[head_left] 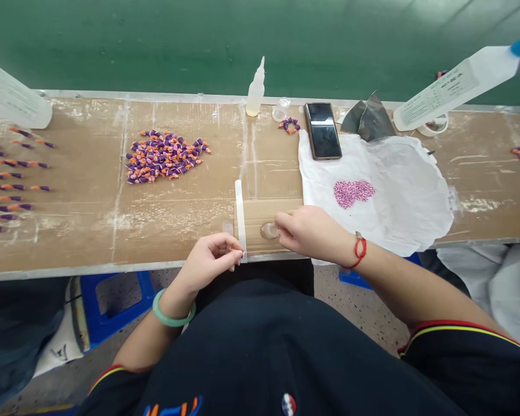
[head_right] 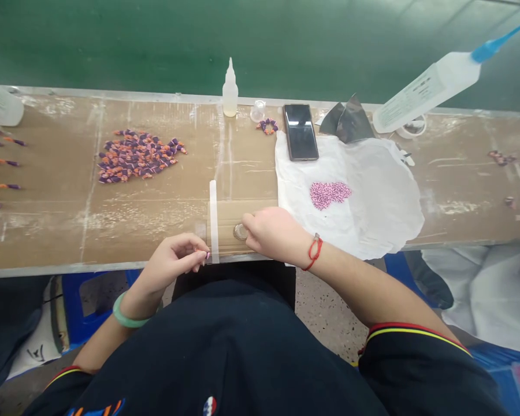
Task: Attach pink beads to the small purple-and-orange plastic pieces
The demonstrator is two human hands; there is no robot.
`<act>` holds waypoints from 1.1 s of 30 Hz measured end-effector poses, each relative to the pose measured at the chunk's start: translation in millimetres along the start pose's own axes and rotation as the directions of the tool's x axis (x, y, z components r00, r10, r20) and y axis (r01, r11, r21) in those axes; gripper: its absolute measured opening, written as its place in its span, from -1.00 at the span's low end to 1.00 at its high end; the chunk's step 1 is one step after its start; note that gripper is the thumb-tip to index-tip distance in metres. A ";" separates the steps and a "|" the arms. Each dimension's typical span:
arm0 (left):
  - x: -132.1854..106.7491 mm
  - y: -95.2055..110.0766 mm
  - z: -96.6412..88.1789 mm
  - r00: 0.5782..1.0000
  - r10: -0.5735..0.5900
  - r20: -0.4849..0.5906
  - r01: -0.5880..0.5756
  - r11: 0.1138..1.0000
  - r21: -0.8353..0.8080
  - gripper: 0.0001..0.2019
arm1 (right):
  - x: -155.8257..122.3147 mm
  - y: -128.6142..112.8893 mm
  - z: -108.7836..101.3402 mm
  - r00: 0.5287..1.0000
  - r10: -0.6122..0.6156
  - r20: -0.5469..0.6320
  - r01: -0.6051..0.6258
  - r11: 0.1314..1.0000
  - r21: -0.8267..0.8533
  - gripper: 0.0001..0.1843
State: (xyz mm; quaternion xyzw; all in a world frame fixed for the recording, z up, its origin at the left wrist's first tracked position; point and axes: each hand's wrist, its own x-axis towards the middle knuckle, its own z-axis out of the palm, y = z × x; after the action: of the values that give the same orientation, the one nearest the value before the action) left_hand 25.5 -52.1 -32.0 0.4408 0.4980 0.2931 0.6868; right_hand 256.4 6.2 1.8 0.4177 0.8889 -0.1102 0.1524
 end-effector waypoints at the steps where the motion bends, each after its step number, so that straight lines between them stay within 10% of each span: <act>1: 0.1 -0.1 -0.3 1.000 -0.001 -0.003 0.001 1.000 -0.009 -0.86 | 0.2 -0.5 -0.8 1.000 0.006 0.009 -0.006 1.000 -0.009 -0.84; 12: 0.9 1.7 4.1 0.999 0.024 -0.034 -0.027 0.995 -0.098 -0.84 | 1.7 -0.2 1.2 1.000 -0.004 0.020 0.004 1.000 -0.004 -0.89; 16: -1.5 3.9 7.0 0.998 0.046 -0.047 -0.054 0.983 -0.175 -0.79 | -6.3 2.0 -5.8 0.991 0.026 -0.134 0.008 0.968 0.252 -0.84; 20: -6.7 14.0 14.7 0.990 0.134 -0.039 -0.139 0.934 -0.330 -0.72 | -23.0 -7.9 -19.5 0.981 0.074 -0.181 0.111 0.552 0.826 -0.83; 23: -10.7 27.2 21.3 0.982 0.191 0.003 -0.177 0.914 -0.366 -0.71 | -33.8 -20.5 -26.8 0.985 0.081 -0.152 0.126 0.257 0.958 -0.84; 33: -15.0 45.1 33.6 0.973 0.231 0.001 -0.219 0.926 -0.307 -0.77 | -44.8 -33.6 -37.6 0.961 0.116 -0.251 0.216 0.250 0.944 -0.88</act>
State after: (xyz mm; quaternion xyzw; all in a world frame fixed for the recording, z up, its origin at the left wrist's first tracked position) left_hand 53.9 -55.4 18.8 0.3891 0.3801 0.4349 0.7176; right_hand 250.7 -34.5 55.3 0.4048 0.6591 -0.5775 -0.2611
